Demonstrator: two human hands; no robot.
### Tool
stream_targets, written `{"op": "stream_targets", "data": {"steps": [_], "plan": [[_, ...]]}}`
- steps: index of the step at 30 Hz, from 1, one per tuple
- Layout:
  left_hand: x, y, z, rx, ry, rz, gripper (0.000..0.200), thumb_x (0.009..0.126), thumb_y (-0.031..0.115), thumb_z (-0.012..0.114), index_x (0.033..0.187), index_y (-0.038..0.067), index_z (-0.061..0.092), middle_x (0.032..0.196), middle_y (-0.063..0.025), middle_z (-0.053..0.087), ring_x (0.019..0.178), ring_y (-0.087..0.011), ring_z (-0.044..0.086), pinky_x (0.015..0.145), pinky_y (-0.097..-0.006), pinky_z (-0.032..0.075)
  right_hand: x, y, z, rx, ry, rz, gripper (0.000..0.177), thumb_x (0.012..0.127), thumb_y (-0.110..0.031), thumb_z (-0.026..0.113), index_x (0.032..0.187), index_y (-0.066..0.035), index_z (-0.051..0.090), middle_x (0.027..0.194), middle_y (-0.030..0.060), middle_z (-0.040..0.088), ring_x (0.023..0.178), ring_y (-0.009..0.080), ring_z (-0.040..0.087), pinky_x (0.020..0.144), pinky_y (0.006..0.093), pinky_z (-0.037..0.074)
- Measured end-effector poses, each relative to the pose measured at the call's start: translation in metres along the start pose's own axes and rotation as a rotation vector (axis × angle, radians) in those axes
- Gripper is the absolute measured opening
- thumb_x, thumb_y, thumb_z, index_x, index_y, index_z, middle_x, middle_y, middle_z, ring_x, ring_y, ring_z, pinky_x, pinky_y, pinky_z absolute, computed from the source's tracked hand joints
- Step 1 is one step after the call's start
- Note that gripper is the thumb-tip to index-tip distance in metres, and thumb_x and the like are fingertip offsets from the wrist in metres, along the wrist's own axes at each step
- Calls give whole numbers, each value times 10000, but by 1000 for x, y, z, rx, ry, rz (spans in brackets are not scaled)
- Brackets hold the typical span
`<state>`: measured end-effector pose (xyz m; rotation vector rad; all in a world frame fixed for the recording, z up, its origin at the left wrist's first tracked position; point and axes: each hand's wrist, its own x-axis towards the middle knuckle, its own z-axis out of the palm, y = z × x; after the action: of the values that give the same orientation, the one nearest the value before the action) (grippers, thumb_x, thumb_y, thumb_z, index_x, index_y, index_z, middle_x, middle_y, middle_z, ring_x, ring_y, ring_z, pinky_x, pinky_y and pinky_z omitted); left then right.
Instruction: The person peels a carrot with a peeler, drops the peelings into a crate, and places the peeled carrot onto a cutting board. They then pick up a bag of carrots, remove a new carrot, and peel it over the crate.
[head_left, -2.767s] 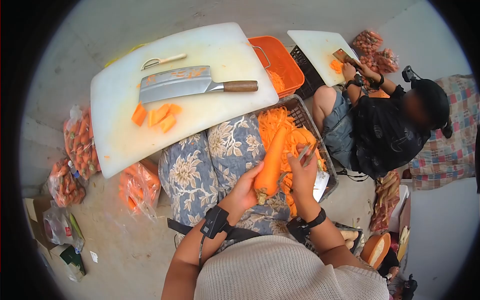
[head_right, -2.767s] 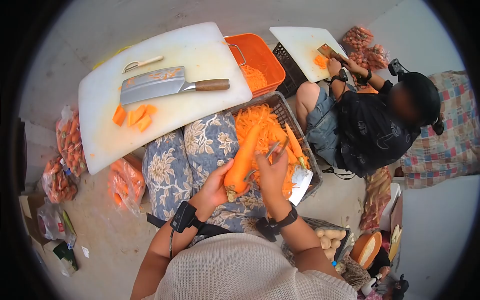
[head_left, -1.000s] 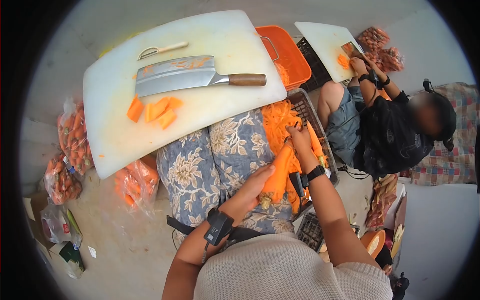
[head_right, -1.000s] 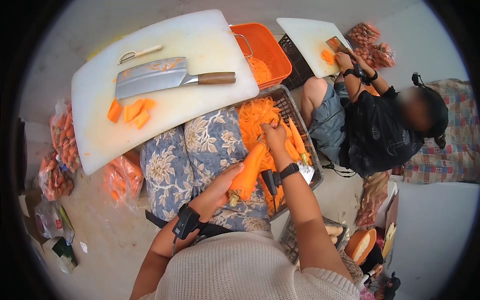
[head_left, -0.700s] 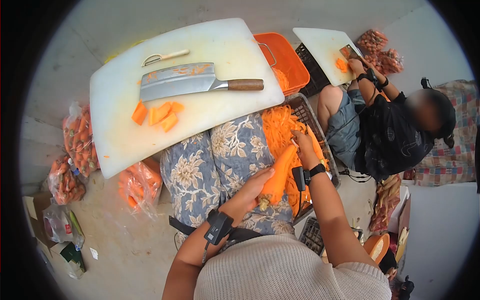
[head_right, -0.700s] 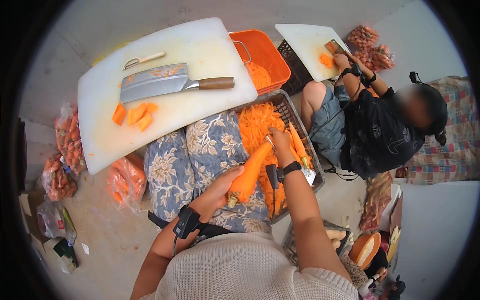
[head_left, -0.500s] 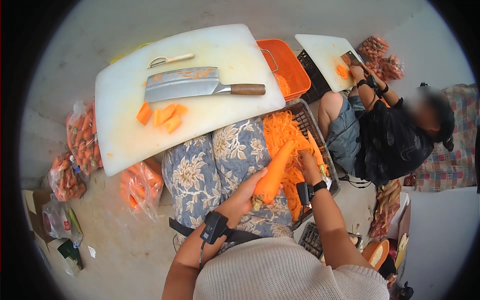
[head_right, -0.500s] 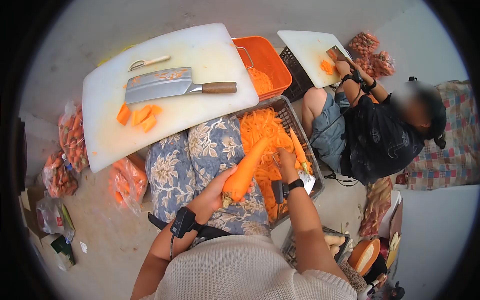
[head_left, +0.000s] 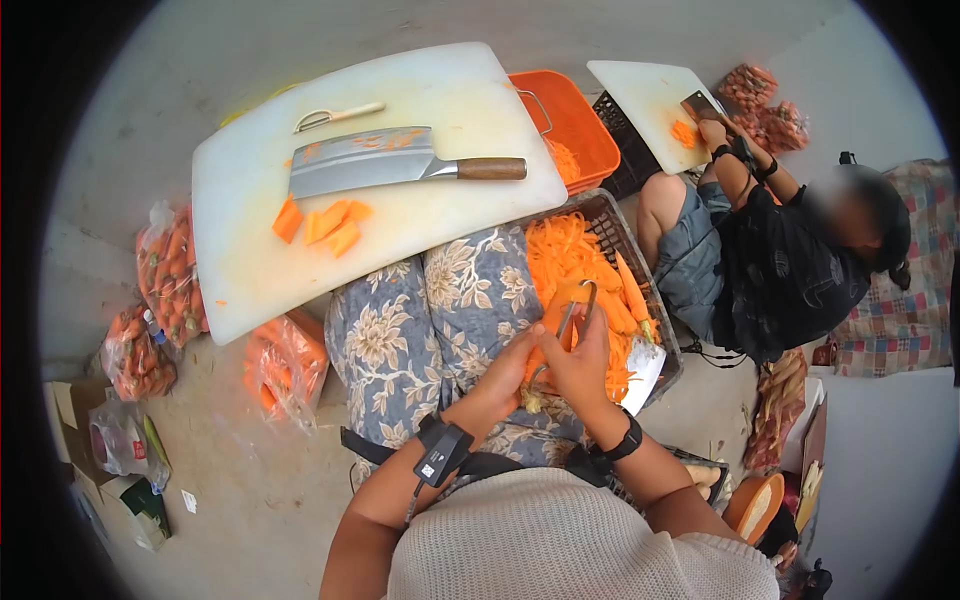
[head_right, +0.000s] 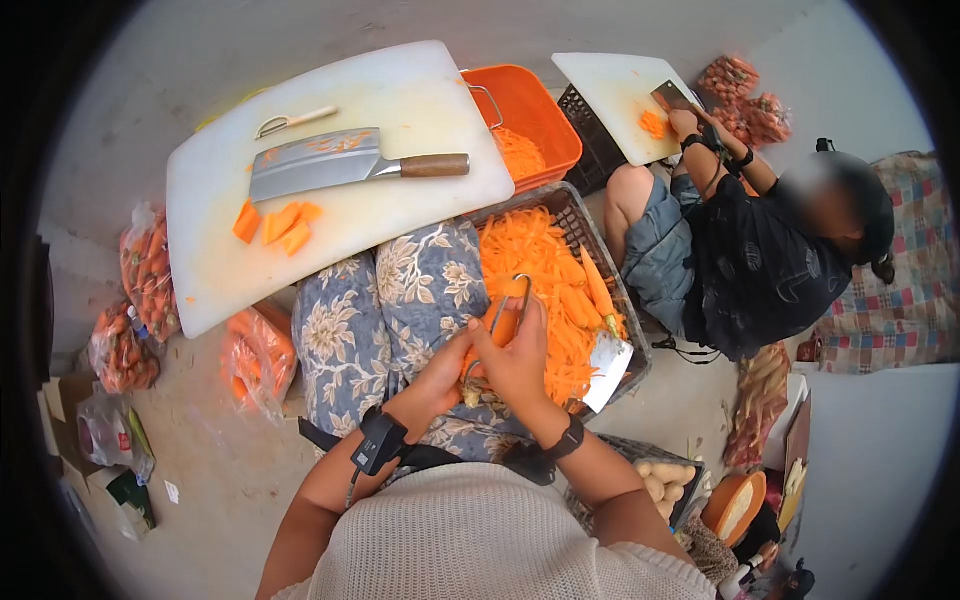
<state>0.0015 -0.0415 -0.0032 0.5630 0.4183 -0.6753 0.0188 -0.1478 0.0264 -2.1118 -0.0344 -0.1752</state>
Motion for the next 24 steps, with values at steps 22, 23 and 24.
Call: {"op": "stream_targets", "data": {"steps": [22, 23, 24], "plan": [[21, -23, -18, 72, 29, 84, 478, 951, 267, 391, 1362, 51, 275, 1062, -125, 565, 810, -229, 627, 665, -338, 537, 61, 92, 16, 81, -44, 336, 253, 752, -128, 669, 881, 15, 505, 777, 15, 505, 666, 91, 477, 580, 233, 388], [21, -22, -19, 65, 33, 85, 478, 951, 267, 391, 1362, 51, 275, 1062, -125, 565, 810, -229, 627, 665, -338, 537, 63, 98, 17, 78, -51, 338, 253, 752, -128, 669, 881, 15, 505, 777, 15, 505, 666, 91, 477, 580, 233, 388], [19, -17, -18, 58, 16, 56, 481, 949, 264, 400, 1360, 48, 278, 1082, -123, 559, 841, -224, 621, 686, -331, 534, 65, 87, 17, 59, -53, 365, 311, 726, -185, 691, 868, 25, 511, 830, 71, 514, 685, 145, 511, 589, 266, 418]]}}
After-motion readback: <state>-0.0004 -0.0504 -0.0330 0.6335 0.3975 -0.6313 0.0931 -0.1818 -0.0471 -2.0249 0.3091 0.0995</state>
